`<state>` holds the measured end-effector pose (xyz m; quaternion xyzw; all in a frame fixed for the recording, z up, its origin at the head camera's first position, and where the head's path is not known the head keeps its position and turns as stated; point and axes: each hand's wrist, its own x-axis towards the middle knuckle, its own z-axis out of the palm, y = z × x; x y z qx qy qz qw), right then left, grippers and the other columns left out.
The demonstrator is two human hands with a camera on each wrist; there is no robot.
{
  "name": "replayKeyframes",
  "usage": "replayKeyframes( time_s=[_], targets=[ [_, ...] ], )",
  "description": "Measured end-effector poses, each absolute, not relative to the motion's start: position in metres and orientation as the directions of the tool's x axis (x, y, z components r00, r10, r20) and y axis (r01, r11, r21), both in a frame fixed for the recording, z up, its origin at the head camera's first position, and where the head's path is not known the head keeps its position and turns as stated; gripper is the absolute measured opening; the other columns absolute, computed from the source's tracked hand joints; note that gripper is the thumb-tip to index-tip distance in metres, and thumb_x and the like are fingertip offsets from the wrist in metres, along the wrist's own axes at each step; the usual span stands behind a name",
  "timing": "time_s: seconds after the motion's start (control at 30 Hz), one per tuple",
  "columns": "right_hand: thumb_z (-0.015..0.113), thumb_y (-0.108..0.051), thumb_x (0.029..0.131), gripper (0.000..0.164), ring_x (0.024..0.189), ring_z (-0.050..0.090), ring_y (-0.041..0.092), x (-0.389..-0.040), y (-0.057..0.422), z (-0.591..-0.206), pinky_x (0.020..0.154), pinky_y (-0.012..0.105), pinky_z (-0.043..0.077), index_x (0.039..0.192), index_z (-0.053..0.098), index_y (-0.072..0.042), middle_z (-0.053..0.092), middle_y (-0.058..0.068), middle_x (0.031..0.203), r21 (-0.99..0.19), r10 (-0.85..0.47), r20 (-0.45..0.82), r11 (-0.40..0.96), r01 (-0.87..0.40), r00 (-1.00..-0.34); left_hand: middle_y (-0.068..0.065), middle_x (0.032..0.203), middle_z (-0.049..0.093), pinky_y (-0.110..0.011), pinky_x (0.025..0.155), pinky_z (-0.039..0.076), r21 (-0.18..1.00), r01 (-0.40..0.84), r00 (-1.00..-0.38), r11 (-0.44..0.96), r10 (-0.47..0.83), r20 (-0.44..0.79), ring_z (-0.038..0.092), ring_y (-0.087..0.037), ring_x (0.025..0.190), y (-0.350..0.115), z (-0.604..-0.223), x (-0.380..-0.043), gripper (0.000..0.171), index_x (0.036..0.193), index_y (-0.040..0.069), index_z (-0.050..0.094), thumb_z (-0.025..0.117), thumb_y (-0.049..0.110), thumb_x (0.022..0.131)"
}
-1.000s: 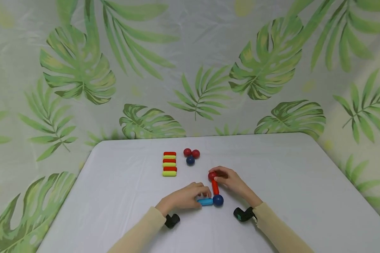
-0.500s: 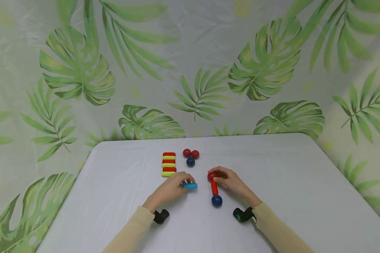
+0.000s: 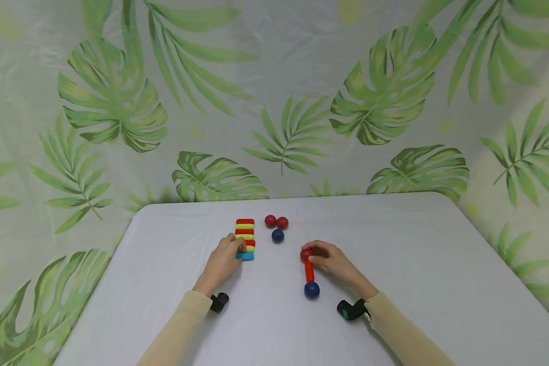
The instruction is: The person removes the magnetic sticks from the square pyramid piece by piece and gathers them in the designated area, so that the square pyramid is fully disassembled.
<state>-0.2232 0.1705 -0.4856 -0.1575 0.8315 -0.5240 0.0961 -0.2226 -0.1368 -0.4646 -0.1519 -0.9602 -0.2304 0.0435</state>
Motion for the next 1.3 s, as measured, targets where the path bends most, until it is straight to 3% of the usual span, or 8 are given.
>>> replayKeyframes(
  time_s=[0.1,0.2,0.37,0.47,0.63,0.8,1.0,1.3],
  targets=[
    [0.062,-0.006,0.092,0.027,0.101,0.055,0.026,-0.223,0.171,-0.486,0.089,0.039,0.047,0.118,0.063,-0.007,0.061,0.010,0.114,-0.896,-0.342,0.011,0.414,-0.161,-0.940,-0.005,0.093,0.049,-0.038,0.076,0.049,0.456,0.326,-0.945,0.828,0.283,0.162,0.049,-0.025,0.089,-0.133,-0.464,-0.222,0.026,0.091,0.009,0.062,0.072,-0.009,0.076],
    [0.067,-0.011,0.089,0.025,0.096,0.056,0.024,-0.221,0.171,-0.485,0.084,0.036,0.047,0.113,0.064,-0.008,0.063,0.007,0.106,-0.873,-0.295,0.007,0.464,-0.150,-0.955,-0.007,0.098,0.051,-0.040,0.080,0.049,0.584,0.382,-0.918,0.716,0.365,0.153,0.052,-0.026,0.092,-0.124,-0.463,-0.220,0.024,0.098,0.007,0.060,0.070,-0.006,0.080],
    [0.073,-0.024,0.086,0.026,0.076,0.053,0.018,-0.221,0.175,-0.485,0.064,0.029,0.045,0.104,0.062,-0.009,0.059,0.003,0.087,-0.825,-0.254,-0.022,0.551,-0.126,-0.967,-0.007,0.110,0.054,-0.035,0.084,0.049,0.726,0.431,-0.817,0.535,0.574,0.062,0.054,-0.023,0.098,-0.098,-0.465,-0.210,0.032,0.114,0.006,0.055,0.070,0.015,0.088],
    [0.071,-0.025,0.087,0.030,0.071,0.051,0.018,-0.221,0.180,-0.484,0.057,0.028,0.046,0.108,0.058,-0.008,0.058,0.005,0.090,-0.833,-0.322,-0.038,0.533,-0.147,-0.946,0.000,0.110,0.052,-0.031,0.087,0.047,0.653,0.480,-0.784,0.586,0.620,0.021,0.051,-0.018,0.100,-0.081,-0.467,-0.205,0.037,0.117,0.013,0.054,0.072,0.025,0.086],
    [0.067,-0.015,0.089,0.029,0.072,0.053,0.020,-0.221,0.190,-0.483,0.059,0.028,0.048,0.114,0.056,-0.006,0.057,0.012,0.103,-0.876,-0.449,-0.055,0.451,-0.173,-0.892,0.007,0.101,0.053,-0.026,0.086,0.046,0.526,0.557,-0.762,0.643,0.647,0.016,0.050,-0.013,0.094,-0.067,-0.469,-0.206,0.025,0.108,0.016,0.057,0.071,0.015,0.087],
    [0.065,-0.008,0.090,0.027,0.073,0.053,0.022,-0.215,0.191,-0.474,0.062,0.032,0.048,0.114,0.056,-0.001,0.057,0.017,0.101,-0.889,-0.469,-0.053,0.424,-0.172,-0.881,0.004,0.104,0.060,-0.026,0.087,0.047,0.625,0.516,-0.751,0.586,0.660,0.001,0.052,-0.015,0.096,-0.070,-0.465,-0.213,0.021,0.105,0.013,0.061,0.068,0.005,0.087],
    [0.067,-0.015,0.090,0.028,0.073,0.054,0.021,-0.220,0.191,-0.483,0.062,0.030,0.049,0.114,0.057,-0.004,0.058,0.013,0.100,-0.889,-0.461,-0.051,0.425,-0.170,-0.886,-0.004,0.108,0.054,-0.028,0.083,0.051,0.791,0.401,-0.813,0.462,0.578,0.075,0.057,-0.022,0.098,-0.077,-0.465,-0.227,0.021,0.105,0.009,0.062,0.066,0.000,0.086],
    [0.063,-0.010,0.092,0.025,0.073,0.053,0.023,-0.219,0.191,-0.479,0.063,0.032,0.050,0.114,0.057,-0.001,0.058,0.013,0.099,-0.885,-0.484,-0.043,0.424,-0.192,-0.874,0.002,0.103,0.049,-0.026,0.081,0.047,0.661,0.485,-0.764,0.572,0.645,0.003,0.048,-0.020,0.099,-0.077,-0.462,-0.229,0.019,0.102,0.014,0.067,0.066,0.009,0.084]
  ],
)
